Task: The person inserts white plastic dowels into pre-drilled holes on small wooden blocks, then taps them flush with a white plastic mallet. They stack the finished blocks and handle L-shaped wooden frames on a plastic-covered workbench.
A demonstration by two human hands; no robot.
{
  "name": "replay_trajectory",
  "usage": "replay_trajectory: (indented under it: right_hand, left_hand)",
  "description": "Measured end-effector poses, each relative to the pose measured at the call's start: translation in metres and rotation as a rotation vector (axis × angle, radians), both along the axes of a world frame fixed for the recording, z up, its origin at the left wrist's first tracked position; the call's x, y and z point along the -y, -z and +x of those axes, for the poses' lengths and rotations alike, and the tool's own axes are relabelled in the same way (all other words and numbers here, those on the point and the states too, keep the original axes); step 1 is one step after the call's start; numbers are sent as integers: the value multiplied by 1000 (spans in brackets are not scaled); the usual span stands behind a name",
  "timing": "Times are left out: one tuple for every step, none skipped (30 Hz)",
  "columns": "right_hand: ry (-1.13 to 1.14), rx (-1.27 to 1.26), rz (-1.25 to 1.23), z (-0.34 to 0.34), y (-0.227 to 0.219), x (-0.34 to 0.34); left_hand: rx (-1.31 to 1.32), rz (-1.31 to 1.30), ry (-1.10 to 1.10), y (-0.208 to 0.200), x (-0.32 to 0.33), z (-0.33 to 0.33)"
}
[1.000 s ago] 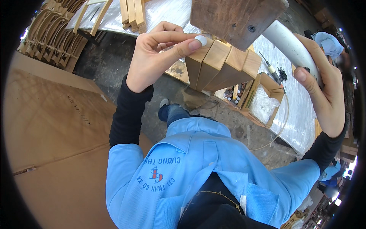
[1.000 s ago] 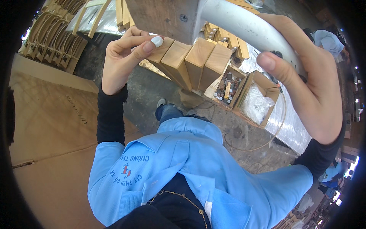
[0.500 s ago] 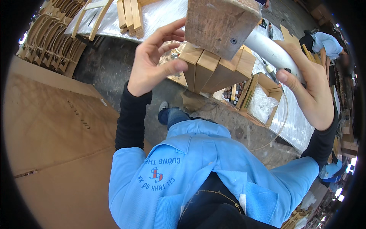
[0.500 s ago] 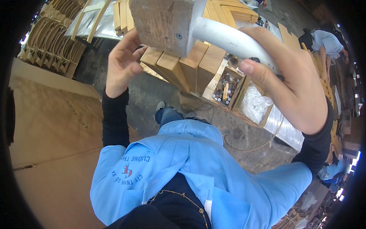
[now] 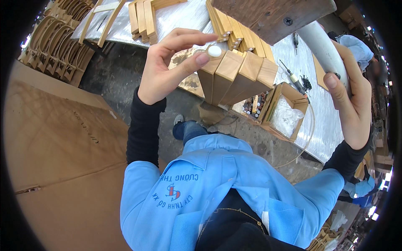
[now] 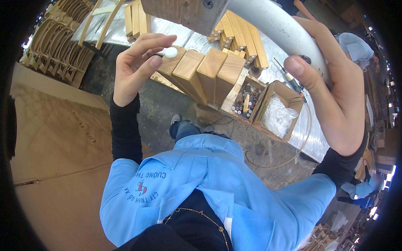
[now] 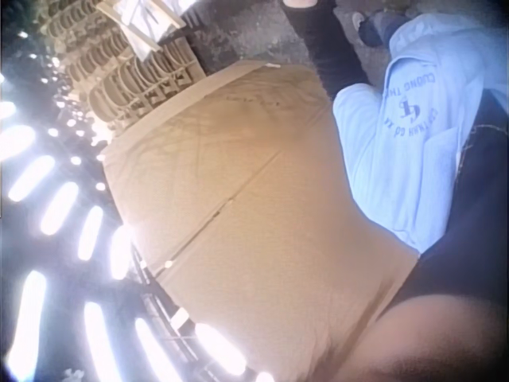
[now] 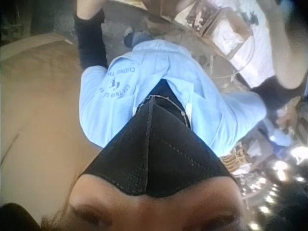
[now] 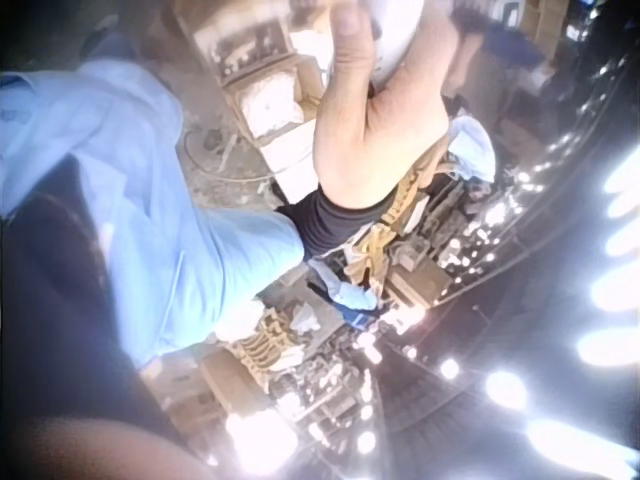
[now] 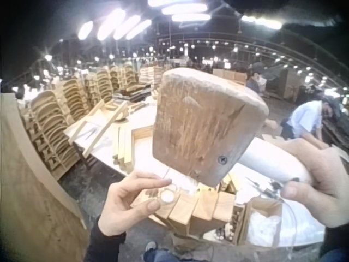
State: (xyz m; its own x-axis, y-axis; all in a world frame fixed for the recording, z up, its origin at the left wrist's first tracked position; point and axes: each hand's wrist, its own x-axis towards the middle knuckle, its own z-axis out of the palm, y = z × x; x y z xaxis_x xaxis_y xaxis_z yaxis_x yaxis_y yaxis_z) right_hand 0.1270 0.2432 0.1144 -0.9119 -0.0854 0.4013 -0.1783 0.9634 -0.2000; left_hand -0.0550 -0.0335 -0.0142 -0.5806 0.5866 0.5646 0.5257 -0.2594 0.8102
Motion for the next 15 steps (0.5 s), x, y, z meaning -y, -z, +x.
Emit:
replay_trajectory:
  right_hand:
    - [-11,13,-26,0,0,0]
    - [-17,14,-37,0,0,0]
    - [-23,16,-50,0,0,0]
    - [-25,7,-48,1,0,-1]
    - [-19,9,-53,2,0,-1]
    - [-14,10,-58,3,0,-2]
    - [-2,22,-69,4,1,-2]
    - [8,33,-76,5,1,-2]
    - [18,44,-83,7,1,-2]
    - [26,55,-86,8,1,-2]
    - [31,61,-83,8,1,-3]
    - [37,68,-80,9,2,-4]
    - [39,70,-71,10,3,-5]
    - [45,77,-74,11,3,-5]
    - [49,85,-78,12,4,-6]
  left_hand:
    - [-6,-32,-13,-5,-1,2]
    - [-12,-63,-26,-11,-3,5]
    - [-17,-97,-39,-16,-3,6]
    - [-6,-103,-36,-18,-3,6]
    - [5,-110,-32,-19,-3,6]
    - [17,-118,-28,-20,-3,6]
    - [23,-108,-46,-20,-4,7]
    - [28,-98,-63,-19,-4,8]
    - [34,-89,-79,-18,-4,9]
    - [45,-70,-98,-16,-4,11]
    - [56,-52,-117,-13,-5,13]
    - [67,-34,-136,-11,-6,15]
    - [128,-11,-108,-11,-6,15]
    - [188,11,-80,-10,-6,15]
    - [250,33,-54,-10,-7,16]
